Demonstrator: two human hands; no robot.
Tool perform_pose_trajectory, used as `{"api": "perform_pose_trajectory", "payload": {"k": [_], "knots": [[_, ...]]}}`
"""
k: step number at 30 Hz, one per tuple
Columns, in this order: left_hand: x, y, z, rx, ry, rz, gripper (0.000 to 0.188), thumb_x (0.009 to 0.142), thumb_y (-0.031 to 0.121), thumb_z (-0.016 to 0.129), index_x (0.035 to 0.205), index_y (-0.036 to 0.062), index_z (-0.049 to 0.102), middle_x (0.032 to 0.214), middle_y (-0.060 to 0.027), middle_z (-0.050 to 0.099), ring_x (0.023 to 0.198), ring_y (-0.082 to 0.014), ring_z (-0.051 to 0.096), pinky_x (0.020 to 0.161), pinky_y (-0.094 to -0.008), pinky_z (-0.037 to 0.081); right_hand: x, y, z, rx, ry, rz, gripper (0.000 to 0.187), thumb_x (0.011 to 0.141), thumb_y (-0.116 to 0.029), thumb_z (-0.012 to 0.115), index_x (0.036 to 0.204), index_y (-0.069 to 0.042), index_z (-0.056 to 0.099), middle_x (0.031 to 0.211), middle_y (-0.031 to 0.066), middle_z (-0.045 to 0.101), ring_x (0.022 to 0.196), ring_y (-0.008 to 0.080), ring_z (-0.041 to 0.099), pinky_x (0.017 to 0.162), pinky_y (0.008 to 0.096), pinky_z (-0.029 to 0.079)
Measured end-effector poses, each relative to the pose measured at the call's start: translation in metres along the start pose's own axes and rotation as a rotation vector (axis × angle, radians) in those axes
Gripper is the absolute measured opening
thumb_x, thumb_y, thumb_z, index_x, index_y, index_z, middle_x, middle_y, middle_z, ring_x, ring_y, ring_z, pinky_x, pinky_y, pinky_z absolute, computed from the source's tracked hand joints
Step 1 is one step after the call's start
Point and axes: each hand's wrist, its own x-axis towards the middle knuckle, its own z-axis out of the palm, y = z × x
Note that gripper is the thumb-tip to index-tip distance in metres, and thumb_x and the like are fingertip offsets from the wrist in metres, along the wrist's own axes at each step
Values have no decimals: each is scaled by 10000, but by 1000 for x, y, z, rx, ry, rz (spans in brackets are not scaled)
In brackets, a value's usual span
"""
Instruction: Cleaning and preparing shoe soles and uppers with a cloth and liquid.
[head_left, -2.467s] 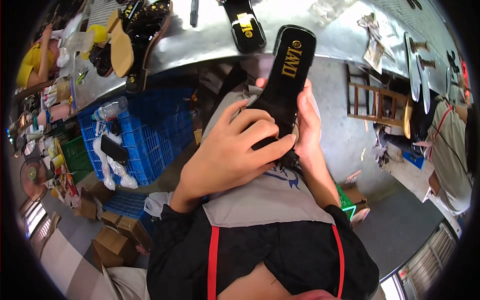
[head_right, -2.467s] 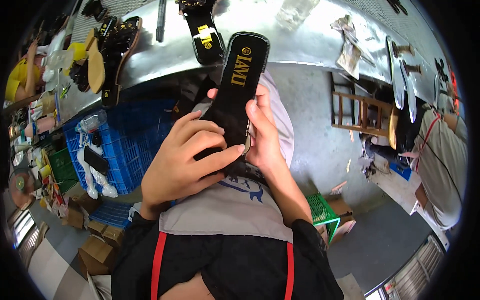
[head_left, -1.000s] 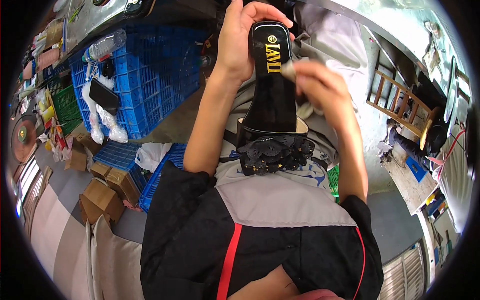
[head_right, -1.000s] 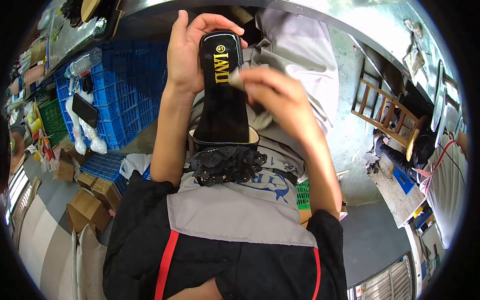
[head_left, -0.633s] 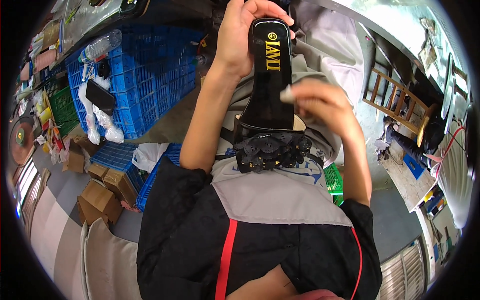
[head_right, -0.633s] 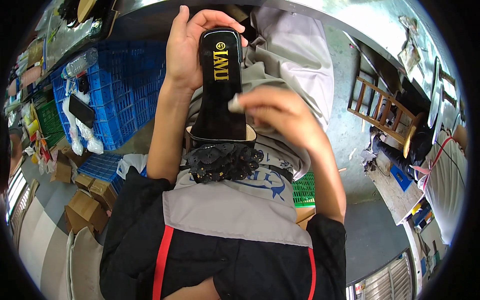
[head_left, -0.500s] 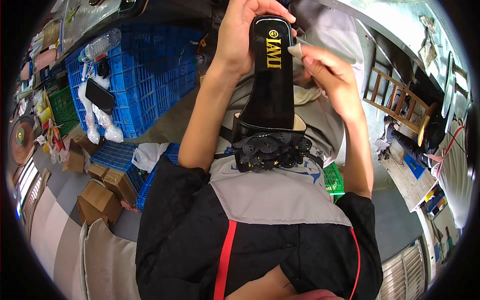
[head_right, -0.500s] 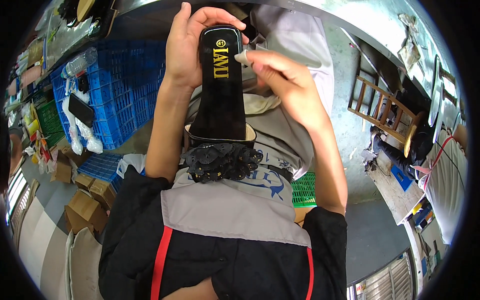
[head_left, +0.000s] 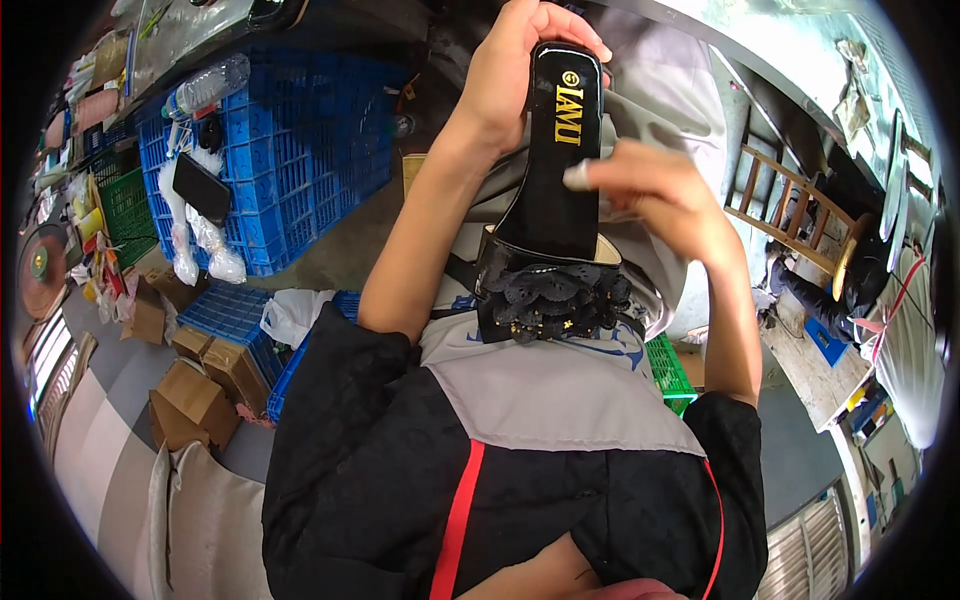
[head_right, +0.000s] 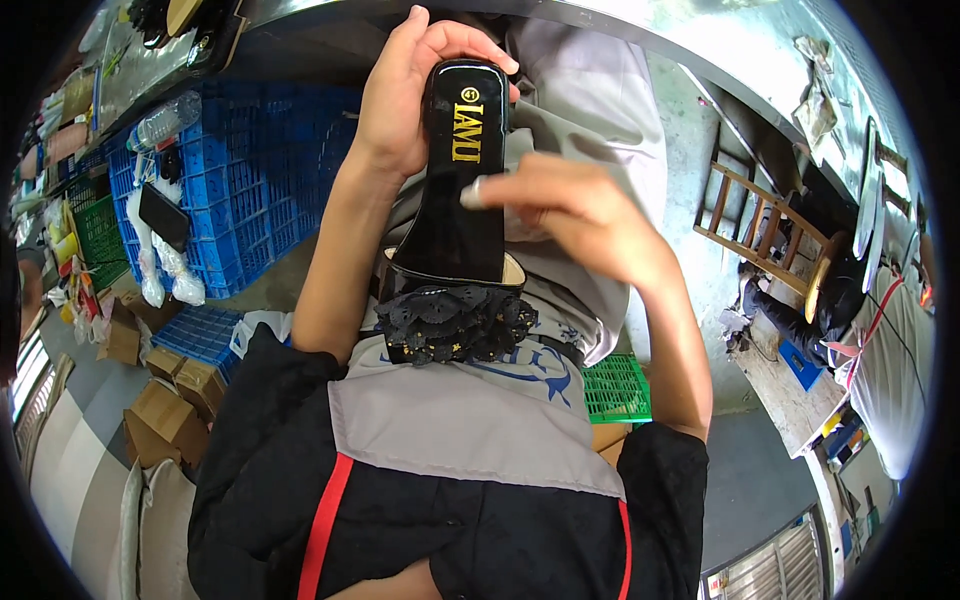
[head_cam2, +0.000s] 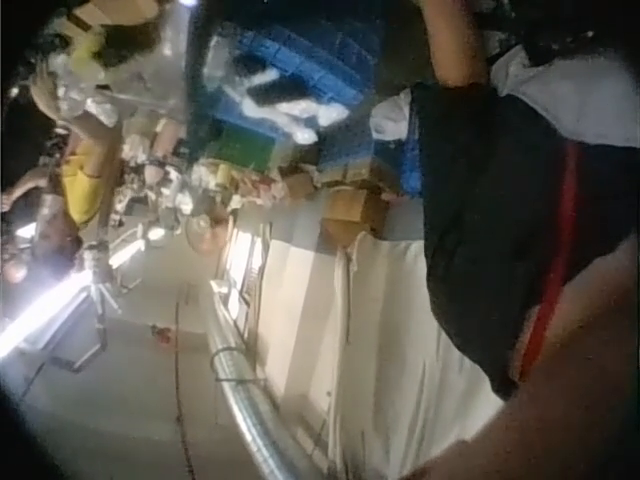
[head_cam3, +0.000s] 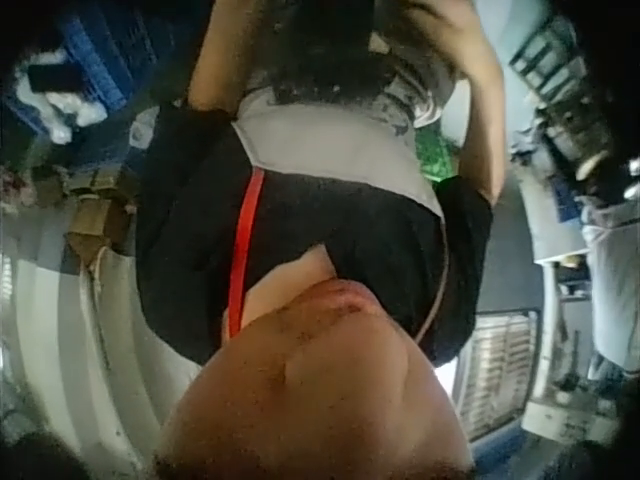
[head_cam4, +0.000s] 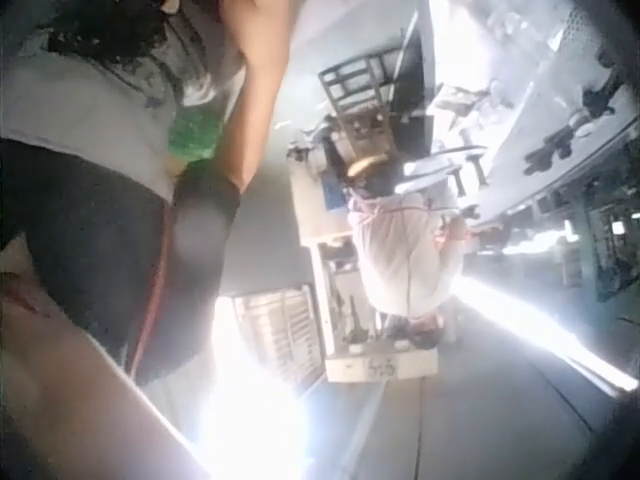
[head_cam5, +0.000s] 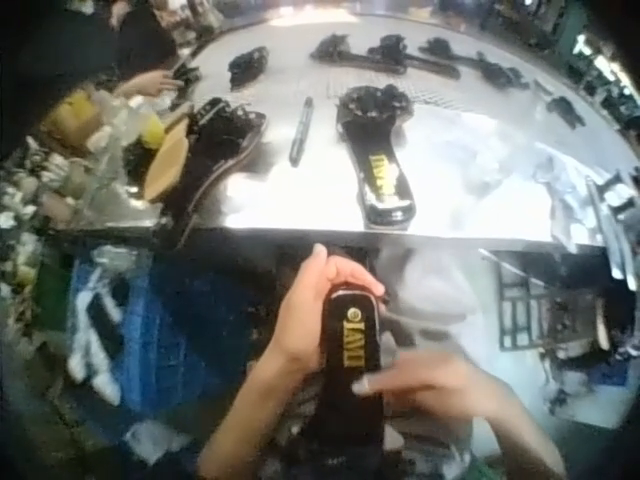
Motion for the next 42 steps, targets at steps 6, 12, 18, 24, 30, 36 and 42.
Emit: {"api": "perform_pose_trajectory", "payload": {"k": [6, 12, 18, 24, 30, 36, 42], "knots": [[1, -2, 2, 28, 25, -8, 660, 1086, 485, 197, 938, 17, 638, 785, -92, 672, 667, -147, 639, 654, -260, 532, 1, -11, 4, -4, -44, 21, 653, 709, 194, 485, 1251, -97, 703, 850, 55, 517, 775, 175, 549, 694, 290, 455], [-2, 2, 3, 82, 74, 6, 650, 1094, 461, 192, 921, 26, 643, 765, -79, 658, 641, -139, 615, 645, -256, 515, 9, -45, 7, -489, -100, -26, 659, 758, 150, 520, 1264, -231, 699, 814, 82, 499, 722, 260, 567, 648, 318, 465], [-4, 5, 12, 142, 137, 0, 638, 1095, 448, 193, 916, 31, 641, 765, -76, 652, 644, -142, 611, 640, -260, 511, 5, -47, 13, -657, -130, -108, 551, 783, 17, 633, 1229, -297, 705, 785, 67, 507, 611, 275, 562, 547, 381, 460], [-5, 2, 11, 131, 187, 37, 636, 1092, 458, 199, 907, 29, 630, 768, -84, 656, 656, -151, 624, 649, -267, 523, -3, -43, 7, -784, -138, -143, 521, 775, -18, 666, 1208, -304, 709, 737, 33, 480, 586, 219, 571, 517, 346, 471], [0, -6, 10, 10, 182, 71, 626, 1087, 474, 215, 901, 33, 618, 774, -105, 658, 641, -177, 629, 634, -281, 536, 8, -41, -2, -1047, -153, -352, 404, 894, -150, 632, 1262, -317, 636, 784, -9, 487, 550, 133, 587, 446, 295, 455], [3, -9, 9, 94, 209, 112, 749, 1035, 595, 117, 938, 7, 572, 922, -220, 701, 779, -281, 699, 728, -357, 580, 4, -28, -22, -987, -264, -422, 430, 898, -170, 626, 1294, -337, 613, 790, -5, 493, 530, 135, 588, 439, 292, 464], [-2, -8, 10, 225, 263, 138, 983, 955, 742, 2, 1103, -23, 603, 944, -215, 704, 862, -268, 701, 800, -343, 578, 41, -32, -37, -1152, -123, -423, 463, 891, -155, 634, 1318, -331, 601, 844, 25, 564, 581, 189, 627, 481, 315, 499]]}}
